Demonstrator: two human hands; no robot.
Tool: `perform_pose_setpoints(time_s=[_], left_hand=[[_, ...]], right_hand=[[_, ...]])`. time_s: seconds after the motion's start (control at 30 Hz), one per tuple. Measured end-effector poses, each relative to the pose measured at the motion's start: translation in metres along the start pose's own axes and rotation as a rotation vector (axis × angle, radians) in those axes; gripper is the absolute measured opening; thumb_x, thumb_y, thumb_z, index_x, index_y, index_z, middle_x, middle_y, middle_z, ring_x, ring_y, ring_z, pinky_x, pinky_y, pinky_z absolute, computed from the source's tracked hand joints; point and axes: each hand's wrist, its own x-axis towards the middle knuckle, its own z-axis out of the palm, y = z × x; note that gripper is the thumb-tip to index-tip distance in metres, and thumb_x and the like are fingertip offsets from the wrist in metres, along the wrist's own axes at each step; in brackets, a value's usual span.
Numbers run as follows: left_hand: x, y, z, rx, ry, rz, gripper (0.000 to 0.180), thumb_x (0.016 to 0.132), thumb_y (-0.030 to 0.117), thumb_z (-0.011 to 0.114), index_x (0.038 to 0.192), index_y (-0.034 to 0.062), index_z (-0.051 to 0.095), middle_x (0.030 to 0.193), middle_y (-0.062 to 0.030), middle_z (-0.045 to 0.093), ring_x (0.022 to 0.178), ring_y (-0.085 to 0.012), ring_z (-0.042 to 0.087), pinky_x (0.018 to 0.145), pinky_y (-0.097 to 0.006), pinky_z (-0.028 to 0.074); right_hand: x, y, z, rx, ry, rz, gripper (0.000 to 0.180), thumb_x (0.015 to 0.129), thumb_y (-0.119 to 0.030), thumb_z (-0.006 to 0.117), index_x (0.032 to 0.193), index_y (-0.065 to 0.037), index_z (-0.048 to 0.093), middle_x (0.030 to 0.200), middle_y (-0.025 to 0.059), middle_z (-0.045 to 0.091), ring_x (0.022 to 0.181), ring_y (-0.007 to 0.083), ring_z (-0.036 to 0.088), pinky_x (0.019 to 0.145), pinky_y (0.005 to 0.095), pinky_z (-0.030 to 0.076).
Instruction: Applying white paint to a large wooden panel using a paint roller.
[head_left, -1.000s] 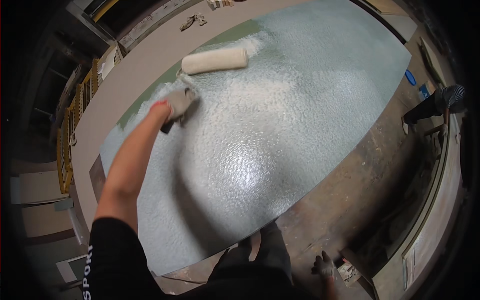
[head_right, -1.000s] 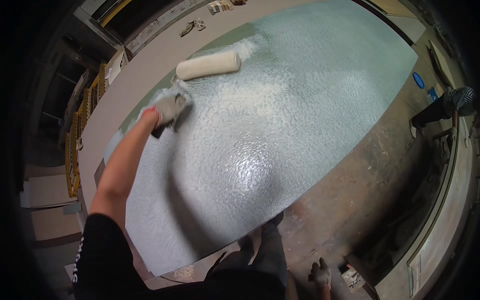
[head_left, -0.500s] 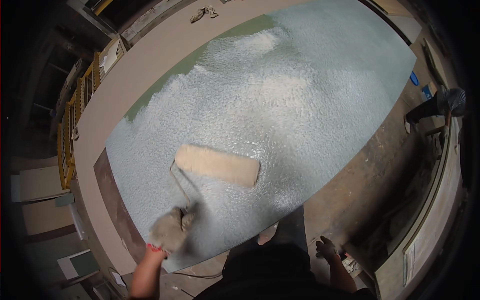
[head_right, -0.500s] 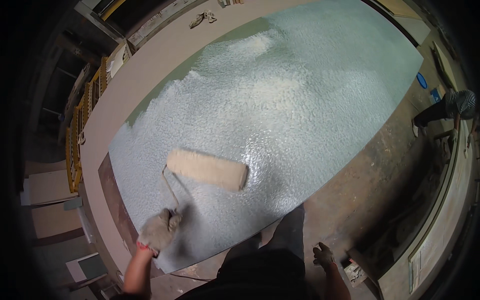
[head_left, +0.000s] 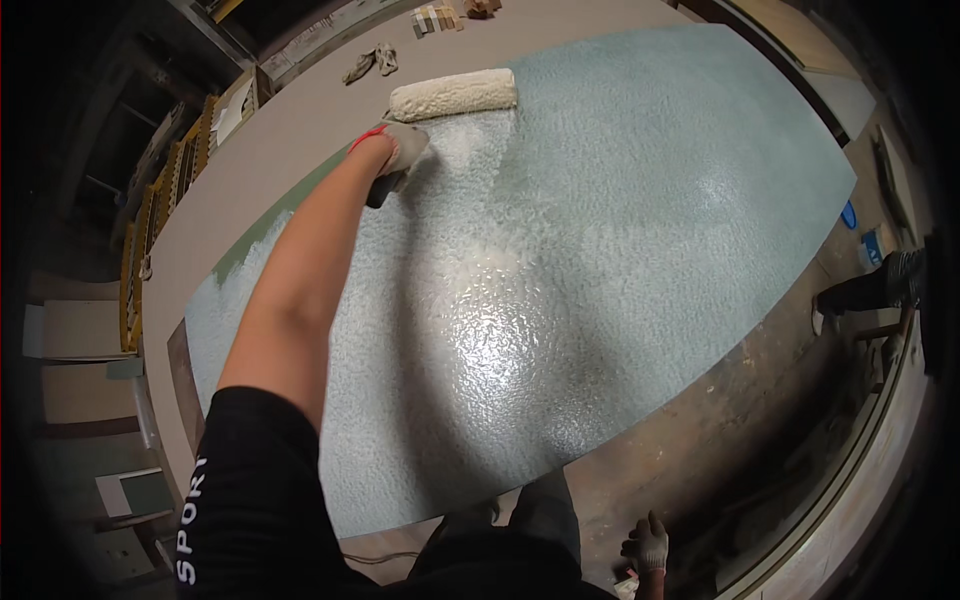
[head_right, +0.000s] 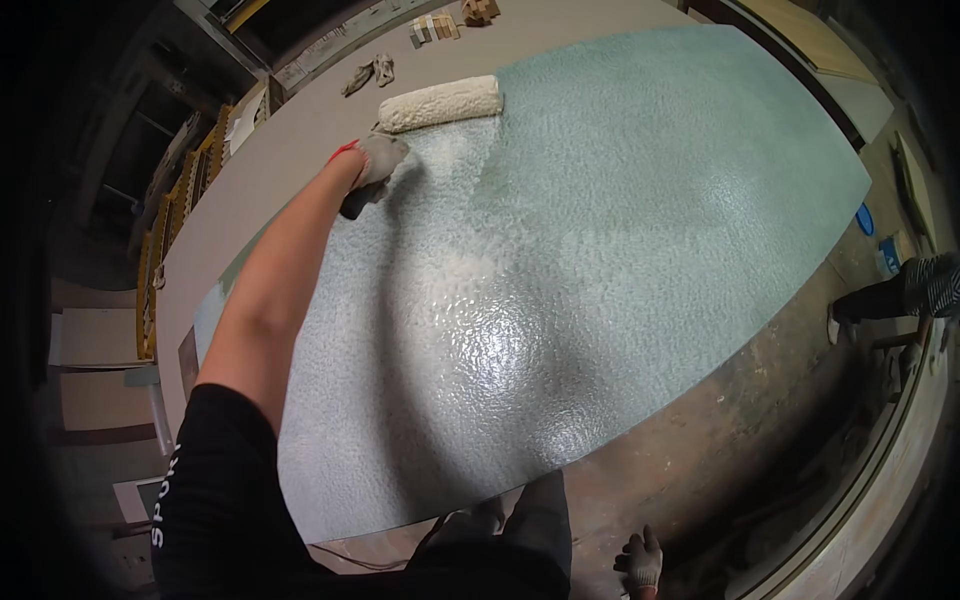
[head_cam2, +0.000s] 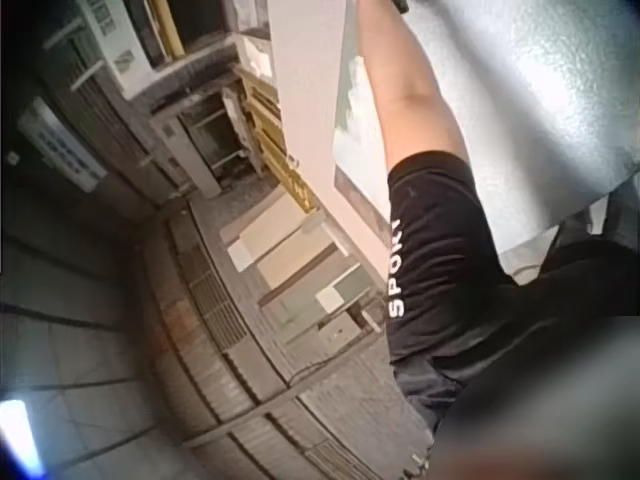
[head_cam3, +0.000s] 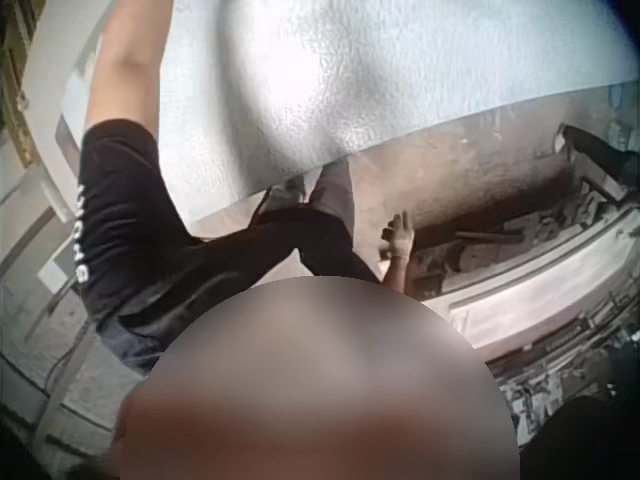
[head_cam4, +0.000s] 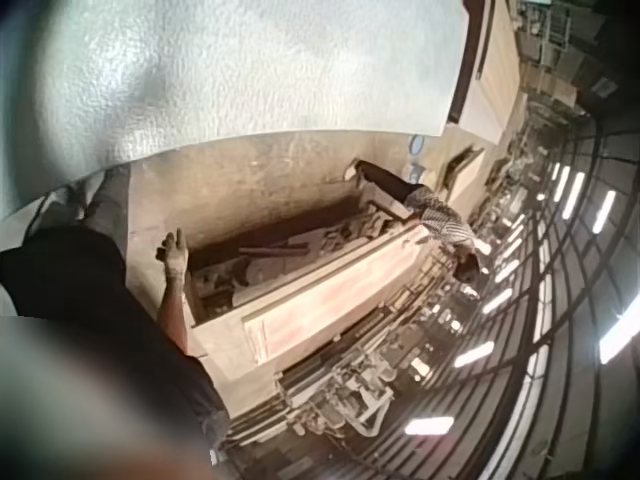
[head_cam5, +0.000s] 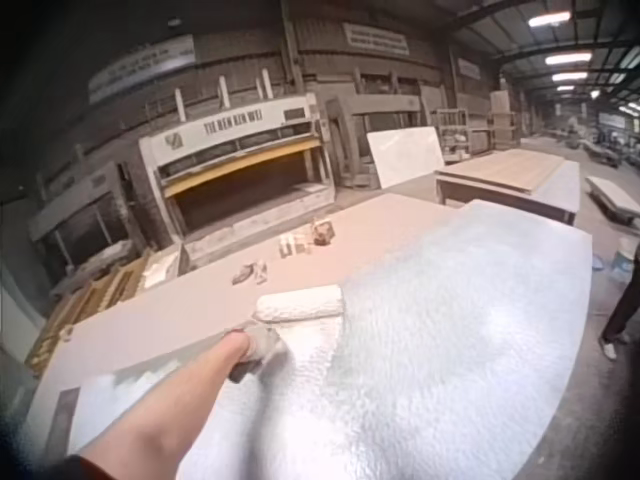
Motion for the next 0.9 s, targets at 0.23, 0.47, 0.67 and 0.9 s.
perform_pose_setpoints(time_s=[0.23, 0.47, 0.67, 0.9], left_hand=[[-0.075, 0.024, 0.044, 0.737, -0.126, 0.351, 0.034, 0.097, 0.016, 0.045, 0.113, -0.0019, 0.069, 0.118, -0.0256, 0.069, 0.109, -0.0406, 0.068, 0.093, -0.046, 0.055], [-0.358, 0.022, 0.135, -0.22, -0.03, -0.192, 0.054, 0.103, 0.042, 0.042, 0.111, -0.0063, 0.066, 0.106, -0.0348, 0.068, 0.105, -0.0485, 0.066, 0.093, -0.053, 0.051], [-0.462, 0.037, 0.173, -0.203, -0.1, -0.4, 0.054, 0.104, 0.045, 0.045, 0.114, -0.0054, 0.06, 0.101, -0.0337, 0.069, 0.1, -0.049, 0.067, 0.087, -0.053, 0.053], [-0.263, 0.069, 0.094, -0.105, -0.093, -0.35, 0.056, 0.105, 0.046, 0.043, 0.112, -0.0043, 0.065, 0.102, -0.0331, 0.068, 0.099, -0.0479, 0.067, 0.087, -0.052, 0.053]], right_hand=[[0.002, 0.039, -0.045, -0.096, 0.039, 0.052, 0.07, 0.096, -0.017, 0.059, 0.159, -0.006, 0.032, 0.078, 0.0115, 0.058, 0.051, 0.0222, 0.06, 0.045, 0.0387, 0.051], [-0.008, 0.009, -0.006, -0.388, -0.106, 0.015, 0.066, 0.097, -0.019, 0.057, 0.159, -0.009, 0.037, 0.082, 0.0122, 0.061, 0.058, 0.0253, 0.064, 0.053, 0.0392, 0.055], [0.025, -0.051, 0.018, -0.601, -0.179, -0.032, 0.07, 0.096, -0.023, 0.063, 0.159, -0.008, 0.036, 0.087, 0.0117, 0.064, 0.059, 0.0232, 0.066, 0.055, 0.037, 0.057], [0.093, -0.135, 0.022, -0.437, -0.281, -0.07, 0.076, 0.096, -0.027, 0.064, 0.16, -0.004, 0.031, 0.088, 0.0096, 0.062, 0.058, 0.0182, 0.062, 0.053, 0.0342, 0.056]])
